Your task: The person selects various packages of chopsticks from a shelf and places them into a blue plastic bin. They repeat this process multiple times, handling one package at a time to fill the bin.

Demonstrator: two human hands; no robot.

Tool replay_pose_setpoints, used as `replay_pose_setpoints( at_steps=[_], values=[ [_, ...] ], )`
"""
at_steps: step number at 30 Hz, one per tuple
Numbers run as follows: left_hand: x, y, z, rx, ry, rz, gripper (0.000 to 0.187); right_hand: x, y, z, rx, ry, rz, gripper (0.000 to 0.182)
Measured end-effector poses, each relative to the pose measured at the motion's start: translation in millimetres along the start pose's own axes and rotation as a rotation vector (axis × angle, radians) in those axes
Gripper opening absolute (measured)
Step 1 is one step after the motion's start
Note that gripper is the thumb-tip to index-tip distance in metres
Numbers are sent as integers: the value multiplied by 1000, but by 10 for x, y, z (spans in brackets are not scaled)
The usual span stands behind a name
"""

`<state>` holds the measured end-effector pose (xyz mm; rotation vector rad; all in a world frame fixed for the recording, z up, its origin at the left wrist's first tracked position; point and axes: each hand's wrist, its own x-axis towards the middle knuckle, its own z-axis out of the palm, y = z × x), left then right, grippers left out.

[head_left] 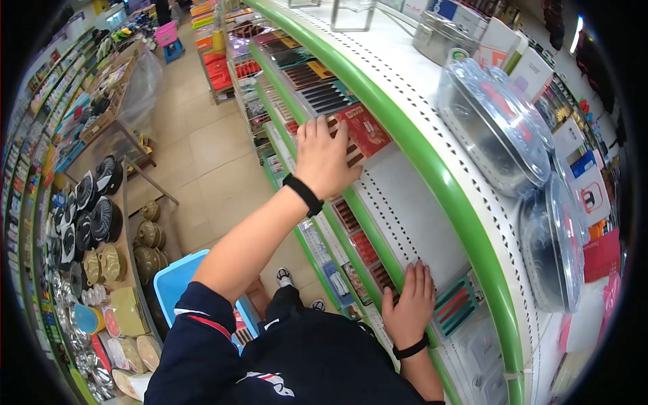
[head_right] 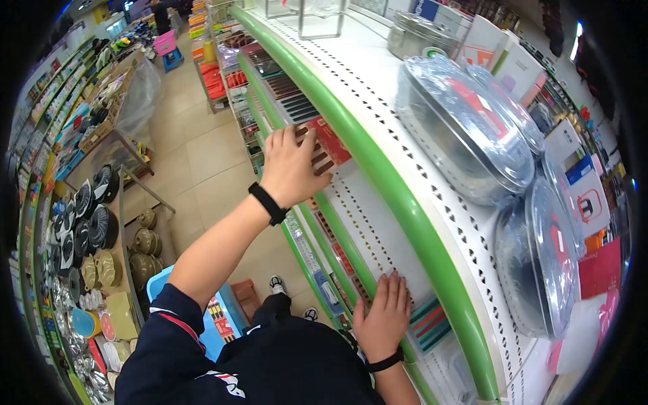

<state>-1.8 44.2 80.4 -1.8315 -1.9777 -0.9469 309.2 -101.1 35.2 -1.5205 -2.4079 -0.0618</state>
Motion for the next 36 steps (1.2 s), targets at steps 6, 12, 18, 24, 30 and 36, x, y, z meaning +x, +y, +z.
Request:
replay_pose_setpoints(
  at_steps=[6,12,18,24,30,36],
  values=[
    [-991,-619,-523,-41,119,-26,86,-23,-30,59,-57,-15,21,69],
    [-2771,-1207,-977,38,138,-425,93,-51,31,103,-65,-26,-29,72],
    [-5000,-1267,-1031,168,122,-1073,89,-60,49,98,-90,-42,-55,70],
    [-6386,-926,-790,270,-24,-1477,90,-76,55,111,-103,-42,-76,69],
    [-6834,-743,-354,347,-215,-1580,91,-88,69,88,-86,-44,-103,71],
    [-6802,-676,-140,315,-401,-1604,98,-85,35,70,-101,-51,-80,73]
  ],
)
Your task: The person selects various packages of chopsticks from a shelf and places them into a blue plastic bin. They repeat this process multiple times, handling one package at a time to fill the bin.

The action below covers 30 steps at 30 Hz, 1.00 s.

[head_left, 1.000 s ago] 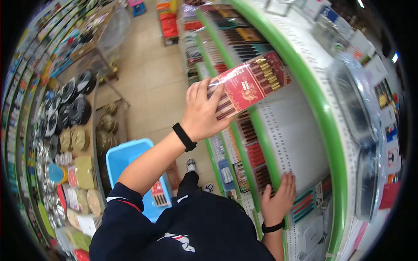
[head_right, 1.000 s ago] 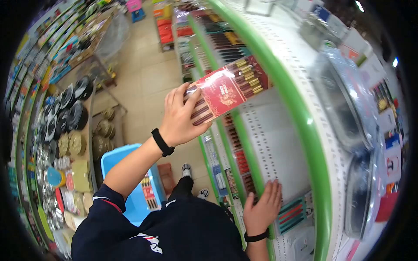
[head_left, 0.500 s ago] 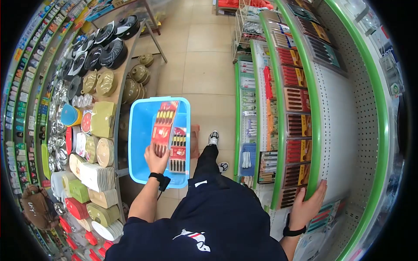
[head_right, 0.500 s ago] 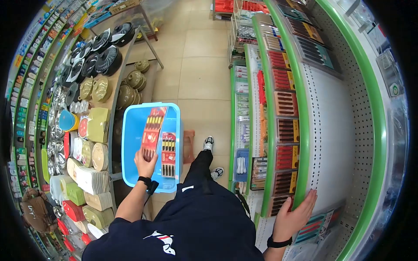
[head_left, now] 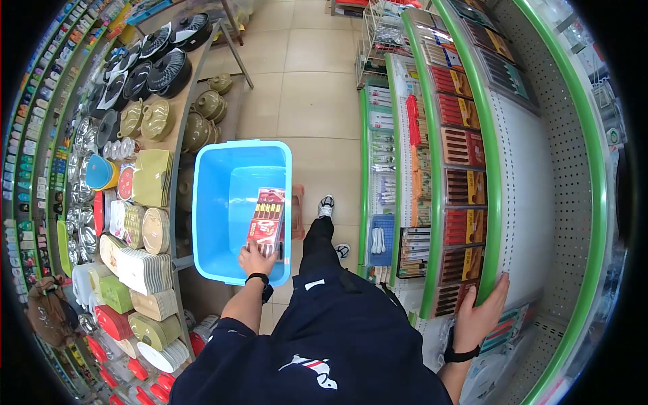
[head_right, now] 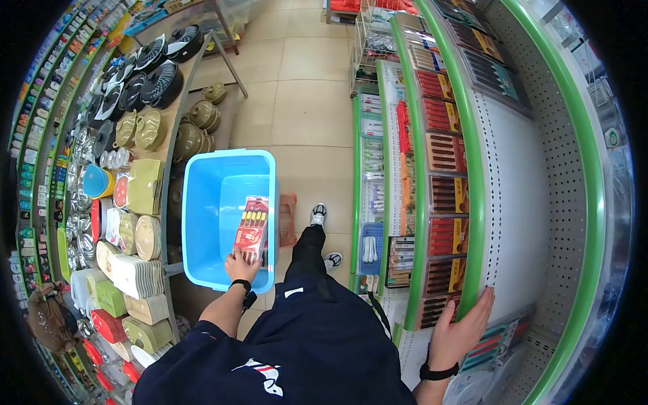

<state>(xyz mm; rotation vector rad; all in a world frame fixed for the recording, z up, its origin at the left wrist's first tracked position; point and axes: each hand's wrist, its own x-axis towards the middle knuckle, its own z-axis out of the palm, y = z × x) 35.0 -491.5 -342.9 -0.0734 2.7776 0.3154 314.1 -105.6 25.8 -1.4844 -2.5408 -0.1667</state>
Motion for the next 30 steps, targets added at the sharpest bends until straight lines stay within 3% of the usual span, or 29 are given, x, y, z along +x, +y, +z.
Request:
replay_pose_setpoints(
  at_steps=[5,8,12,15,20,30],
  values=[
    [30,56,77,140,-172,7,106,3,25,9,-9,2,-2,73],
    [59,137,10,133,-261,98,93,3,11,3,4,0,-4,73],
    [368,5,382,-37,-69,192,66,-7,40,10,28,10,-32,73],
    [678,410,136,-183,-5,340,60,-6,79,35,31,48,-42,75],
    [1148,1605,-324,-303,222,653,54,45,12,-31,43,53,15,69],
    [699,5427,-2190,-609,280,1356,55,77,-17,-6,109,106,121,56]
  ],
)
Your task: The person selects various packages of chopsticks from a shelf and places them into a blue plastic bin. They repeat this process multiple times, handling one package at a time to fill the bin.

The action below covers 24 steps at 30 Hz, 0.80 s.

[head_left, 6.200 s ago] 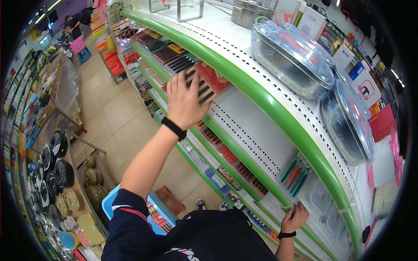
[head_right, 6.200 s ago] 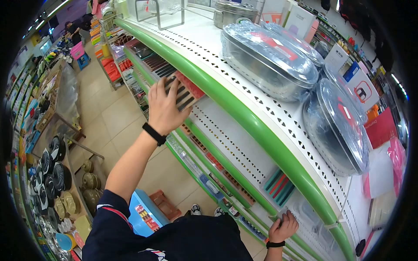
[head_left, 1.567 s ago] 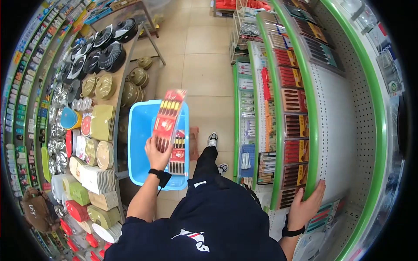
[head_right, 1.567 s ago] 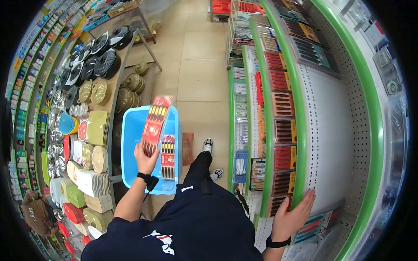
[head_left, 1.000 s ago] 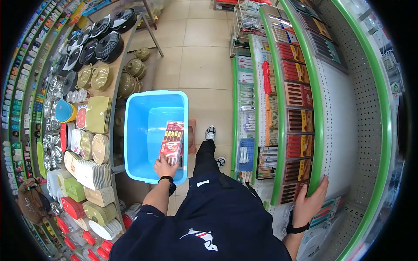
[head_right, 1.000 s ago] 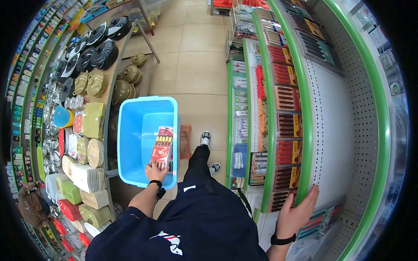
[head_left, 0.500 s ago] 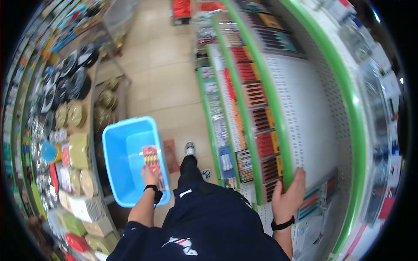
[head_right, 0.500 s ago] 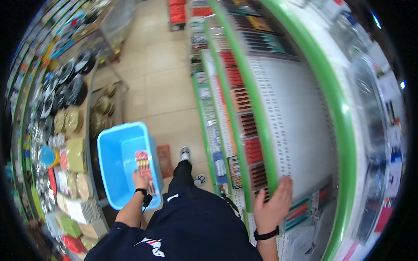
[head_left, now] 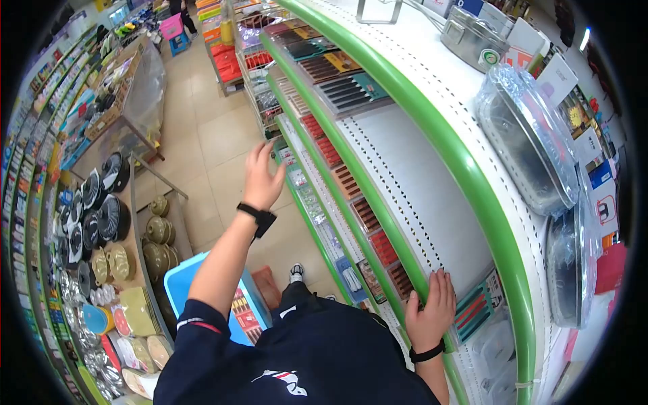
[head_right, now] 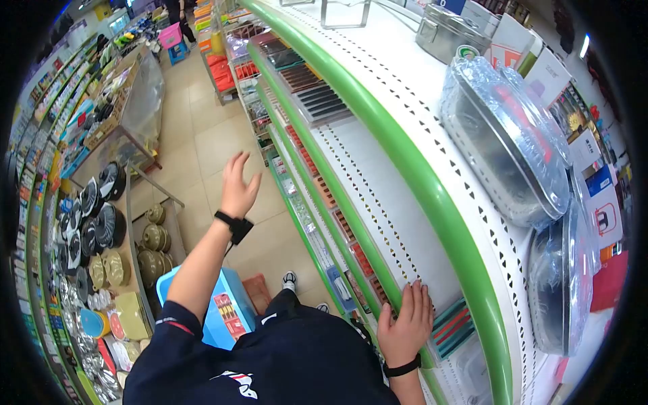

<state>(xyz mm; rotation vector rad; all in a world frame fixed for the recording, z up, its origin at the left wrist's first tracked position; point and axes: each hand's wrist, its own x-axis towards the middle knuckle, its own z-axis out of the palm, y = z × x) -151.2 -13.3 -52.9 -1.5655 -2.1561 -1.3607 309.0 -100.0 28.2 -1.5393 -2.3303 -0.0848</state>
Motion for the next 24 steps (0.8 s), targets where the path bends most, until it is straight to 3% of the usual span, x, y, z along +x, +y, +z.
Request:
replay_pose_setpoints(
  at_steps=[4,7,9,14,18,24],
  values=[
    [1122,396,420,-75,12,259,53,-2,26,95,9,67,37,51],
    [1678,629,694,-98,-93,331,54,25,-30,80,-17,93,48,48],
    [1925,689,888,-34,-229,315,64,32,-46,89,-6,104,68,47],
    [1817,756,1307,378,-431,303,102,46,-56,117,14,144,84,42],
    [1840,924,1184,325,-518,262,99,52,-67,131,3,172,82,39],
    [1968,933,1209,319,-495,142,103,83,-81,126,-1,192,66,36]
  ],
)
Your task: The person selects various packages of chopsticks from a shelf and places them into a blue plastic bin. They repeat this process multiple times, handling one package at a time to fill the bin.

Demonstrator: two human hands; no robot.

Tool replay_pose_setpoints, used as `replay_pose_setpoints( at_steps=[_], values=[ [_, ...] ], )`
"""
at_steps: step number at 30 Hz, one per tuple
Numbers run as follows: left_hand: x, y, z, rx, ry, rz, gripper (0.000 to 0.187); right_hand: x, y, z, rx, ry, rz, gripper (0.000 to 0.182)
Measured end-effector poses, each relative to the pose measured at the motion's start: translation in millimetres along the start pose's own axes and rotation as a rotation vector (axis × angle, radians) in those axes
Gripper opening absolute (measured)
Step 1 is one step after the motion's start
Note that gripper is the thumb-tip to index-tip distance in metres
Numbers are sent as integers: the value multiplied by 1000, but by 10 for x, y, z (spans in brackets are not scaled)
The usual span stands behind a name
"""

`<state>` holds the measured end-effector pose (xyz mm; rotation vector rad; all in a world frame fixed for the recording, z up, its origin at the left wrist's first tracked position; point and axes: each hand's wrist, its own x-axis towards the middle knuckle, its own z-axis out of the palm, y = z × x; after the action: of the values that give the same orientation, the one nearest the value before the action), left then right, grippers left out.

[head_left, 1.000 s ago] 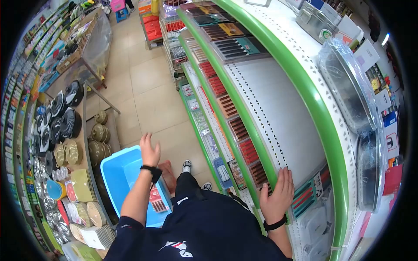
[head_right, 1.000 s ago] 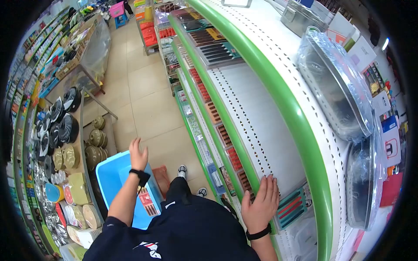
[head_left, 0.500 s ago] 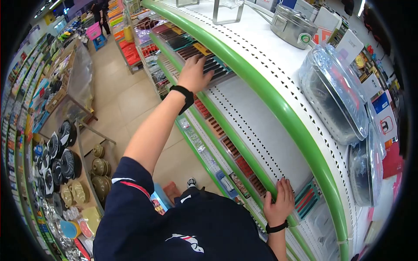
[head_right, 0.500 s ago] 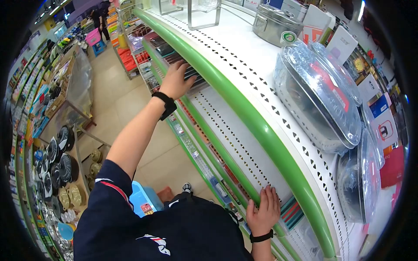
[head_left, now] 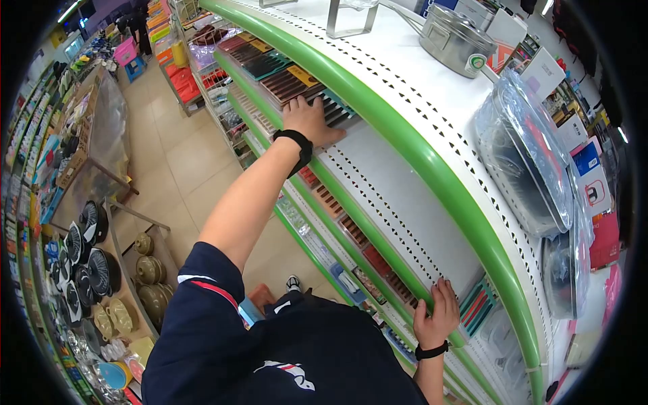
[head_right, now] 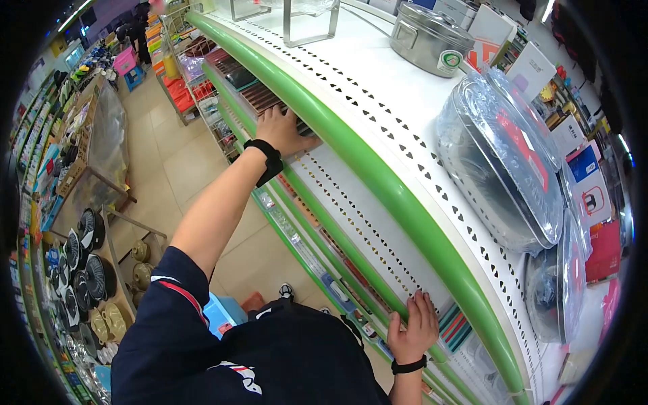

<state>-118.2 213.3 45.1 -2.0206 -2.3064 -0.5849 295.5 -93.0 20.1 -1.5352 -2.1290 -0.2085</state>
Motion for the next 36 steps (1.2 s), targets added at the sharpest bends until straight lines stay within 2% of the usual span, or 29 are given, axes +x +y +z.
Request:
replay_pose_setpoints(
  at_steps=[2,8,14,17,20,23,29,33,36],
  values=[
    [18,48,-67,-27,-50,-19,102,-6,-10,-4,-5,1,7,36],
    [-90,202,-77,-30,155,34,98,-17,-11,-3,-11,3,14,34],
    [-200,284,-203,-78,-77,-89,111,-22,-13,-18,-3,-9,14,36],
    [-271,263,-99,44,-43,-103,120,-27,2,-27,1,-7,-6,38],
    [-297,295,-207,18,-150,-147,124,-43,24,-13,-3,-8,-19,39],
    [-368,360,-251,54,-142,-172,123,-44,18,-29,4,-19,-19,40],
    [-598,426,-364,51,-8,-157,112,-61,32,-40,11,-34,-29,42],
    [-1014,385,-485,24,131,-128,106,-72,46,-32,20,-37,-35,45],
    [-1451,178,-378,2,361,-82,103,-90,65,-21,15,-47,-41,46]
  ],
)
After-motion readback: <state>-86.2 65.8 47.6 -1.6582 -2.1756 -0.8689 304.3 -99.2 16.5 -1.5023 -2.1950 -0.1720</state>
